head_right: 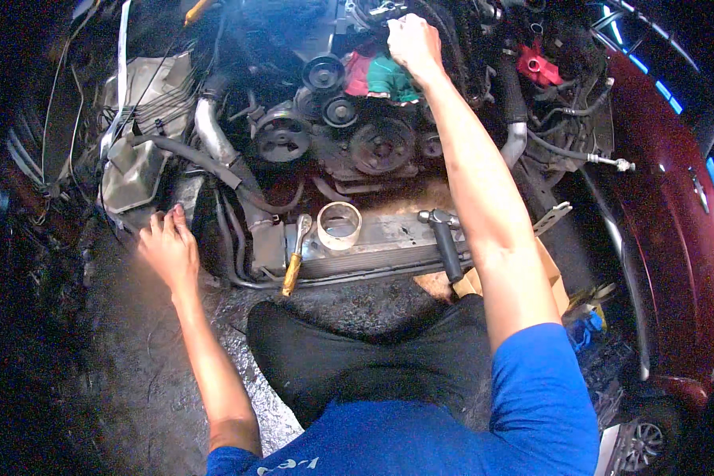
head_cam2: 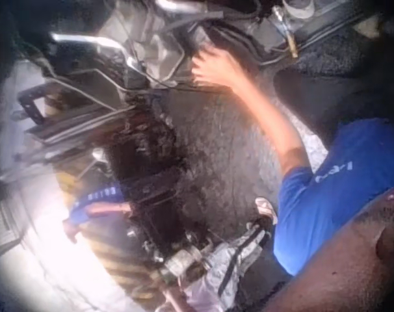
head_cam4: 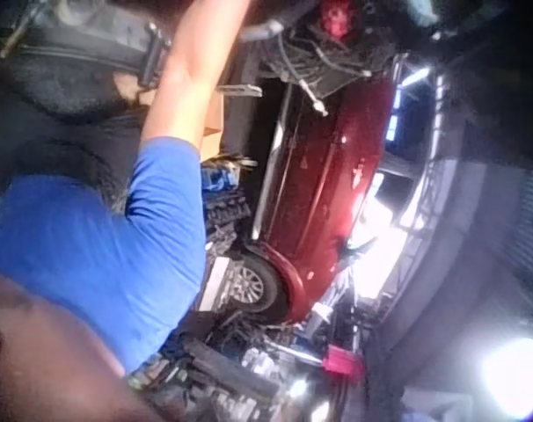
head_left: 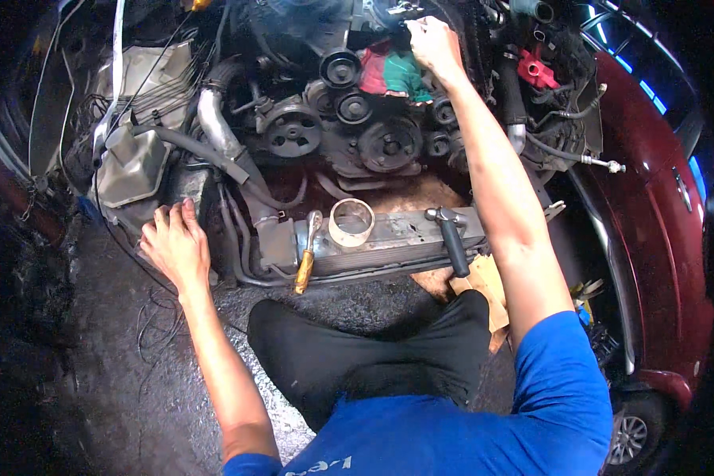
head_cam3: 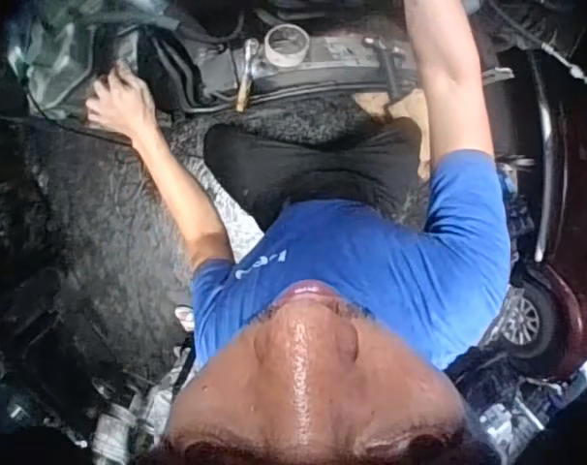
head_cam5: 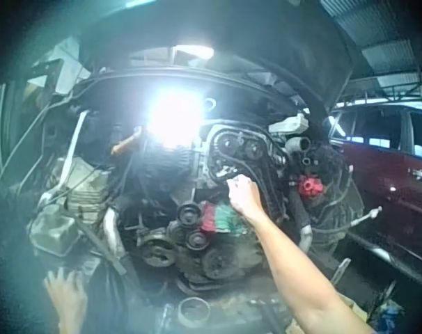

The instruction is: The person wipes the upper engine block with a cloth and kemudian handles a small mechanical part with their hands to disassemble it.

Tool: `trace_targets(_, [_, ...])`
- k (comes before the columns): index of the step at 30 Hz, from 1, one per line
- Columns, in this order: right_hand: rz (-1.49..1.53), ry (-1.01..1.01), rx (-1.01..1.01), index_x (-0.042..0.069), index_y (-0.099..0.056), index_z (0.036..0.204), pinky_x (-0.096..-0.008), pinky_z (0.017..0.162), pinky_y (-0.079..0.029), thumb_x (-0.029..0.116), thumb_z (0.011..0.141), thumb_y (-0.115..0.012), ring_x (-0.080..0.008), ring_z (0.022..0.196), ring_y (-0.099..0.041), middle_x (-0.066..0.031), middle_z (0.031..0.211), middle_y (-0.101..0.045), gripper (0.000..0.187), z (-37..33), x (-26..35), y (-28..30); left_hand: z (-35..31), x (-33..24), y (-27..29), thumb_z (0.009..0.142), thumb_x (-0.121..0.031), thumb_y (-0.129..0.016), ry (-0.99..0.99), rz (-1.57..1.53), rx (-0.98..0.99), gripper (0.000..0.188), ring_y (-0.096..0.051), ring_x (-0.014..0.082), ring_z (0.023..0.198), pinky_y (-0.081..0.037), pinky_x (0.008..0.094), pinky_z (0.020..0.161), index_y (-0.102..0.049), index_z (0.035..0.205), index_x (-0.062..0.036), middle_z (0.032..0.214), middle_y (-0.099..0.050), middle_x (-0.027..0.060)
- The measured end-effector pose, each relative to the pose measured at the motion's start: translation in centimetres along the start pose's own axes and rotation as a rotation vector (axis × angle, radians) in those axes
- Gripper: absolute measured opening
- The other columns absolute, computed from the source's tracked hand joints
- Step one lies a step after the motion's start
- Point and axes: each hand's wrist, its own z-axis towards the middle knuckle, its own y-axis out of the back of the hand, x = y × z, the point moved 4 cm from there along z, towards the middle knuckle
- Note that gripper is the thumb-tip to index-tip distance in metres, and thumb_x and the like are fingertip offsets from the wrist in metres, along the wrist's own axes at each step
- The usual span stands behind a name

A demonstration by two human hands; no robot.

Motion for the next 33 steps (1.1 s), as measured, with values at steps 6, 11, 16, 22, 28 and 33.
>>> trace_targets(6, [-0.012, -0.078, 0.017, -0.001, -0.074, 0.089, -0.0491, 0.09, -0.054, 0.04, 0.096, -0.058, -0.0439, 0.097, -0.071, -0.0261, 0.097, -0.073, 0.045, -0.6, 0.7, -0.1, 0.0, 0.1, -0.2, 0.107, -0.046, -0.046, 0.02, -0.026, -0.022, 0.05, -0.06, 0.0357, 0.105, -0.044, 0.0517, 0.097, -0.076, 0.108, -0.0059, 0.12, -0.068, 0.0119])
trace_targets(11, [-0.116, -0.097, 0.024, -0.002, -0.073, 0.09, -0.0514, 0.09, -0.054, 0.038, 0.097, -0.054, -0.0476, 0.099, -0.069, -0.0291, 0.099, -0.072, 0.045, -0.4, 2.1, -0.8, 0.0, 0.2, -0.1, 0.106, -0.045, -0.047, 0.01, -0.027, -0.012, 0.049, -0.059, 0.0349, 0.106, -0.043, 0.0511, 0.099, -0.076, 0.107, -0.0048, 0.119, -0.068, 0.0115])
trace_targets(16, [-0.291, -0.012, 0.096, 0.001, -0.066, 0.101, -0.054, 0.086, -0.055, 0.034, 0.102, -0.051, -0.0485, 0.097, -0.069, -0.0284, 0.099, -0.071, 0.037, -0.5, 2.3, -1.7, 0.1, 0.1, 0.1, 0.105, -0.042, -0.051, 0.007, -0.039, -0.013, 0.045, -0.059, 0.0345, 0.105, -0.043, 0.0504, 0.099, -0.076, 0.106, -0.0046, 0.117, -0.068, 0.0108])
trace_targets(22, [-0.404, 0.318, 0.004, 0.003, -0.062, 0.102, -0.0556, 0.081, -0.055, 0.033, 0.104, -0.05, -0.0489, 0.094, -0.069, -0.0268, 0.099, -0.071, 0.032, -1.6, 3.3, -1.0, 0.0, 0.0, 0.3, 0.105, -0.042, -0.052, 0.011, -0.08, -0.034, 0.045, -0.059, 0.0339, 0.104, -0.042, 0.0494, 0.098, -0.076, 0.106, -0.0039, 0.117, -0.068, 0.0109])
trace_targets(28, [-0.236, 0.109, -0.045, 0.0, -0.068, 0.096, -0.0538, 0.09, -0.054, 0.037, 0.099, -0.05, -0.0474, 0.097, -0.069, -0.0267, 0.1, -0.072, 0.041, 0.9, 3.3, 2.2, 0.0, 0.1, 0.2, 0.104, -0.042, -0.053, -0.014, -0.045, -0.081, 0.044, -0.059, 0.033, 0.102, -0.043, 0.0486, 0.097, -0.077, 0.104, -0.0047, 0.115, -0.068, 0.0104])
trace_targets(33, [-0.247, -0.066, 0.078, -0.002, -0.076, 0.096, -0.0492, 0.095, -0.053, 0.044, 0.096, -0.054, -0.0458, 0.102, -0.069, -0.0282, 0.105, -0.072, 0.051, 4.4, 0.7, 1.6, -0.1, 0.2, 0.1, 0.103, -0.042, -0.055, -0.012, -0.056, -0.092, 0.043, -0.06, 0.0322, 0.101, -0.044, 0.0481, 0.096, -0.077, 0.103, -0.0049, 0.114, -0.069, 0.0094])
